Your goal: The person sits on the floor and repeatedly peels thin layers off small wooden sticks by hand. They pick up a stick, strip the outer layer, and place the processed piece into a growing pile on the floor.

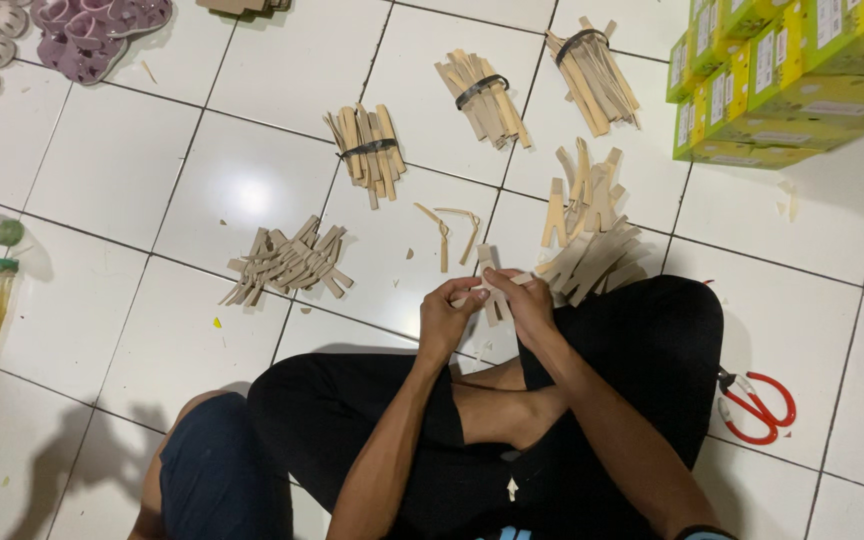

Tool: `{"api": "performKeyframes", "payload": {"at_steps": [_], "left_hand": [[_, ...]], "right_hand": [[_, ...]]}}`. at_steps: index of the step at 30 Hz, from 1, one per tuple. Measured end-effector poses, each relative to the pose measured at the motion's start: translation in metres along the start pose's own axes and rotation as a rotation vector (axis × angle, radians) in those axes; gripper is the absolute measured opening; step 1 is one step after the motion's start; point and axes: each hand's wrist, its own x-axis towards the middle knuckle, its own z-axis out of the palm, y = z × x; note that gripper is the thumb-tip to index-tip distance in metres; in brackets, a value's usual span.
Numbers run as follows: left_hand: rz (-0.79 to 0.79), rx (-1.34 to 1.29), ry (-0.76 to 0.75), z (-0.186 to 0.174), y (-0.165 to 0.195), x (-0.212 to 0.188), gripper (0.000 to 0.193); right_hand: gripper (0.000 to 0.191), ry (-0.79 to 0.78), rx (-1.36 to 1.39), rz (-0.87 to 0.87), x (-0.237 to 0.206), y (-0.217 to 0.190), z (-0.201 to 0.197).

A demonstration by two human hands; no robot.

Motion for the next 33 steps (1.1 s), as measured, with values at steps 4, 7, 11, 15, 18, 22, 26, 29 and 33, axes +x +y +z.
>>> {"api": "performKeyframes", "payload": {"at_steps": [4, 7, 11, 15, 18, 22, 26, 29, 33], "left_hand": [[0.009, 0.047, 0.011, 0.0006, -0.003, 0.0011, 0.033], [0.025, 0.052, 0.105, -0.0011, -0.0041, 0.0032, 0.034], [0.003, 0.01, 0.184, -0.0031, -0.0037, 0.0033, 0.035], [0.136, 0.007, 0.179, -0.0026, -0.0025, 0.0025, 0.034], [0.038, 0.035, 0.189, -0.0019, -0.0005, 0.0031, 0.035], [0.034, -0.052, 0.126, -0.0027, 0.0003, 0.0021, 0.035], [0.047, -0.041, 0.168, -0.0025, -0.002, -0.0002, 0.034], [0.06, -0.082, 0.198, -0.0012, -0.0032, -0.001, 0.033], [0.003, -0.136, 0.191, -0.0026, -0.0021, 0.0005, 0.032]], "right_hand": [[0.035, 0.049, -0.109, 0.001, -0.0004, 0.0004, 0.0021], [0.035, 0.062, -0.302, -0.035, -0.0015, 0.0009, 0.0053], [0.032, -0.03, -0.458, -0.143, -0.0049, -0.0021, 0.0083], [0.03, -0.043, -0.524, -0.161, -0.0049, -0.0041, 0.0065], [0.028, -0.062, -0.461, -0.191, -0.0029, -0.0025, 0.0046], [0.025, -0.087, -0.481, -0.216, -0.0017, -0.001, -0.0001], [0.025, -0.038, -0.518, -0.131, -0.0017, 0.0006, 0.0012], [0.025, -0.029, -0.546, -0.154, -0.0026, -0.0003, 0.0023], [0.026, -0.032, -0.525, -0.169, -0.0059, -0.0008, 0.0034]]}}
